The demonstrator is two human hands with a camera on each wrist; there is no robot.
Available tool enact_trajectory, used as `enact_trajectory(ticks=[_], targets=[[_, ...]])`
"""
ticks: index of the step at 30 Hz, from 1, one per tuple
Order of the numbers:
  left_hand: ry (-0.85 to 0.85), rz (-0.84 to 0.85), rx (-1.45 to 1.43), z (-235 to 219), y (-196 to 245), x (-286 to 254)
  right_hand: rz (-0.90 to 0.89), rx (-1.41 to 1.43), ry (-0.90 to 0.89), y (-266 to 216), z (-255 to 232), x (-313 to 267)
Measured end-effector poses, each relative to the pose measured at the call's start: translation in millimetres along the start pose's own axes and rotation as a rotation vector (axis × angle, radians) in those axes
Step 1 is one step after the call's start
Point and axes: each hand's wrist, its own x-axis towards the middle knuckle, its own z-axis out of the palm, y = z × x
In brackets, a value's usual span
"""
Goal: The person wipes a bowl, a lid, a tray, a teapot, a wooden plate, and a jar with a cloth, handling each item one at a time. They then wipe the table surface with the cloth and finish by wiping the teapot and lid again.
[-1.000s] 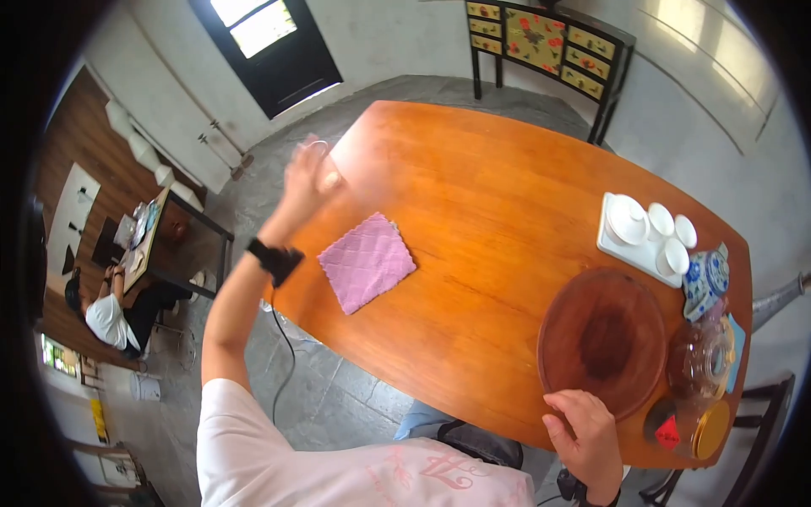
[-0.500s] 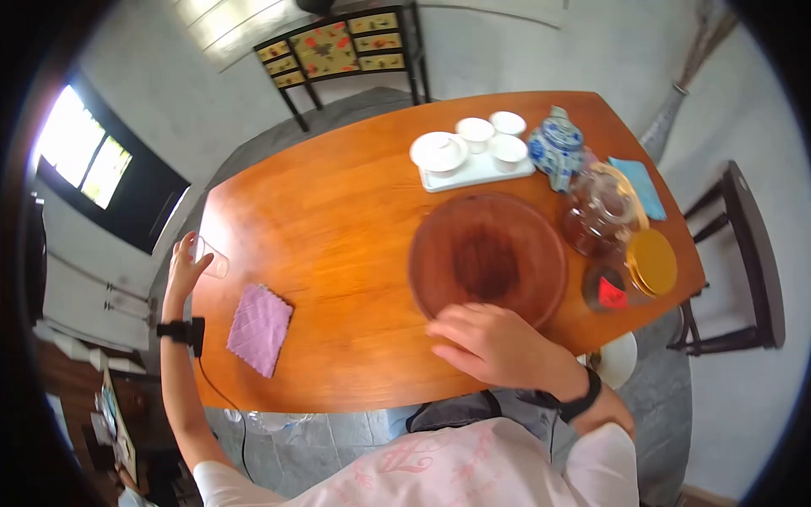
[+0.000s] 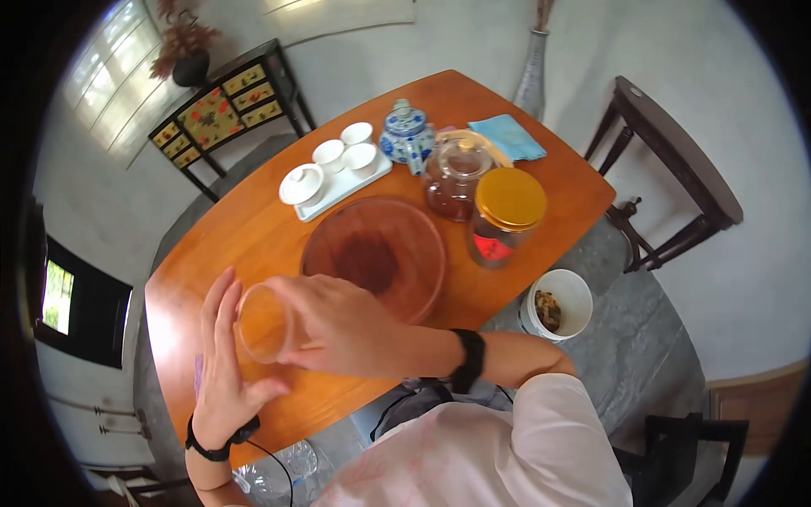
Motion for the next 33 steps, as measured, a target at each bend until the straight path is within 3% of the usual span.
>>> enact_trajectory(ticks=[1,3,4,5,6,7,8,11,16,22,25,26,27,28,29,30,31,32,33], targets=[[0.022,0.087,0.065,-0.1,3.6,0.5,0.023,0.047,0.054,-7.6,-26.9,-9.8],[-0.004,0.063,-0.006,1.2,-3.9,-7.6,0.044,0.117,0.180,-11.1,-86.9,-34.9],[0.012,0.004,0.000,2.1,-10.7,-13.2,-0.217,-0.119,0.343,-1.8,-119.9,-45.4],[0.027,-0.058,0.006,3.7,-15.7,-17.5,0.128,0.077,0.591,1.0,-141.8,-66.6],[0.023,-0.051,-0.002,5.7,-16.9,-19.7,0.130,0.131,0.747,10.5,-170.0,-70.3],[0.038,-0.176,-0.044,7.0,-16.9,-21.3,0.206,-0.093,0.811,37.7,-203.6,-86.3],[0.050,-0.303,-0.085,8.3,-17.9,-23.3,0.328,-0.123,0.855,66.6,-230.9,-99.0],[0.069,-0.365,-0.009,18.0,-32.4,-31.9,0.536,-0.205,0.923,173.0,-288.3,-143.0],[0.085,-0.464,-0.002,27.2,-43.2,-52.2,0.629,-0.263,1.047,261.2,-308.5,-178.6],[0.037,-0.622,0.092,26.1,-67.2,-92.7,0.594,-0.245,1.052,271.5,-306.6,-181.8],[0.004,-0.585,0.150,23.0,-84.5,-118.6,0.583,-0.290,1.039,279.8,-311.0,-186.8],[0.000,-0.589,0.183,22.3,-92.2,-128.1,0.637,-0.216,0.945,273.3,-316.6,-188.1],[-0.043,-0.464,0.322,21.9,-99.2,-137.6,0.671,-0.246,0.951,263.0,-313.0,-181.2],[0.009,-0.542,0.268,22.2,-109.6,-144.0,0.726,-0.186,0.933,253.5,-312.0,-179.2],[-0.047,-0.539,0.398,21.3,-114.8,-150.5,0.501,-0.614,0.856,302.5,-333.7,-221.4],[-0.107,-0.573,0.399,18.9,-122.7,-158.4,0.542,-0.334,0.985,277.1,-324.5,-206.7],[-0.170,-0.661,0.426,22.8,-127.6,-167.8,0.645,-0.240,0.876,301.6,-363.8,-235.8],[-0.235,-0.737,0.441,23.9,-129.1,-176.2,0.604,-0.466,0.930,268.5,-366.6,-241.5],[-0.261,-0.790,0.389,21.8,-128.3,-182.2,0.516,-0.345,1.096,265.2,-380.5,-253.1]])
